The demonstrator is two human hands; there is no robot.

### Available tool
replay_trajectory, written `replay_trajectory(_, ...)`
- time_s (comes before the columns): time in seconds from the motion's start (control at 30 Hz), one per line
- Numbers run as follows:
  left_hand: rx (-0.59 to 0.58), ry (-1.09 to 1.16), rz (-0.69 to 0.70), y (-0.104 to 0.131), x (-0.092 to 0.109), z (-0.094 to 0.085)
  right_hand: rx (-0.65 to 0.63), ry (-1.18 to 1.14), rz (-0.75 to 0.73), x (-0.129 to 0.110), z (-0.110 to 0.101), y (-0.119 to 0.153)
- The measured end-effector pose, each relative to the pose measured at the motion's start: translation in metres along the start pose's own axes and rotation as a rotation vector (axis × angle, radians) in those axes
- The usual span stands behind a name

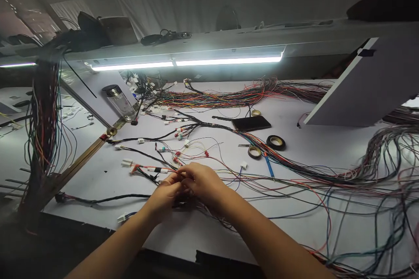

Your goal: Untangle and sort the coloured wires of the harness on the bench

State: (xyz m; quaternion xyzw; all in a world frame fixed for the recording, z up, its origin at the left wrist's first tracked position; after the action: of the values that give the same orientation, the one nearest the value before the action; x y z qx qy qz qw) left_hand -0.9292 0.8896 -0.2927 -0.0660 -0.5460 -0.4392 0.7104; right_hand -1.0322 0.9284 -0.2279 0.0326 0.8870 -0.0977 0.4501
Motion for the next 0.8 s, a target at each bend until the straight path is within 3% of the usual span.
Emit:
replay_trajectory(0.07,-0.079,0.026,0.024,0.001,0.004,-0.002,-0.042,0.050,0.016,0.001,0.005,0.000)
replay_trajectory(0.13,-0.066,-0.071,0.049,0.004,0.011,-0.013,-0.002,0.077,-0.019,0.002,-0.003,0.005)
replay_trajectory(0.2,0.013,-0.387,0.148,0.011,0.025,-0.027,0.095,0.094,-0.052,0.005,-0.023,0.018)
replay_trajectory(0.27,0.071,-0.806,0.381,0.024,0.042,-0.032,0.175,0.127,-0.020,0.013,-0.048,0.038)
replay_trajectory(0.37,0.004,-1.200,0.809,0.046,0.047,-0.011,0.186,0.210,0.134,0.032,-0.079,0.078)
replay_trajectory(0.47,-0.129,-1.398,1.075,0.055,0.026,0.017,0.130,0.310,0.302,0.051,-0.098,0.120)
replay_trajectory(0.53,-0.145,-1.491,1.127,0.048,0.012,0.027,0.094,0.373,0.377,0.061,-0.105,0.144)
replay_trajectory(0.63,-0.188,-1.491,1.101,0.030,0.001,0.030,0.071,0.434,0.404,0.069,-0.109,0.165)
replay_trajectory(0.8,-0.256,-1.373,1.104,0.021,-0.003,0.026,-0.032,0.540,0.361,0.065,-0.094,0.159)
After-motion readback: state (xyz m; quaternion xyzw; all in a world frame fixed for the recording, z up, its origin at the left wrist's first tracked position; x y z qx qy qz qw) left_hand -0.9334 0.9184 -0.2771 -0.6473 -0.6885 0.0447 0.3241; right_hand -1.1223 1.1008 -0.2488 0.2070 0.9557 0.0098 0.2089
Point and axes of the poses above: each hand's wrist, its own y-axis away from the middle knuckle, its own z-axis out of the palm, x = y × z, the point moved 6 cm from there along -y, towards the middle knuckle, and after that the axes turned 4 degrees about x, right-handed, at the moved point
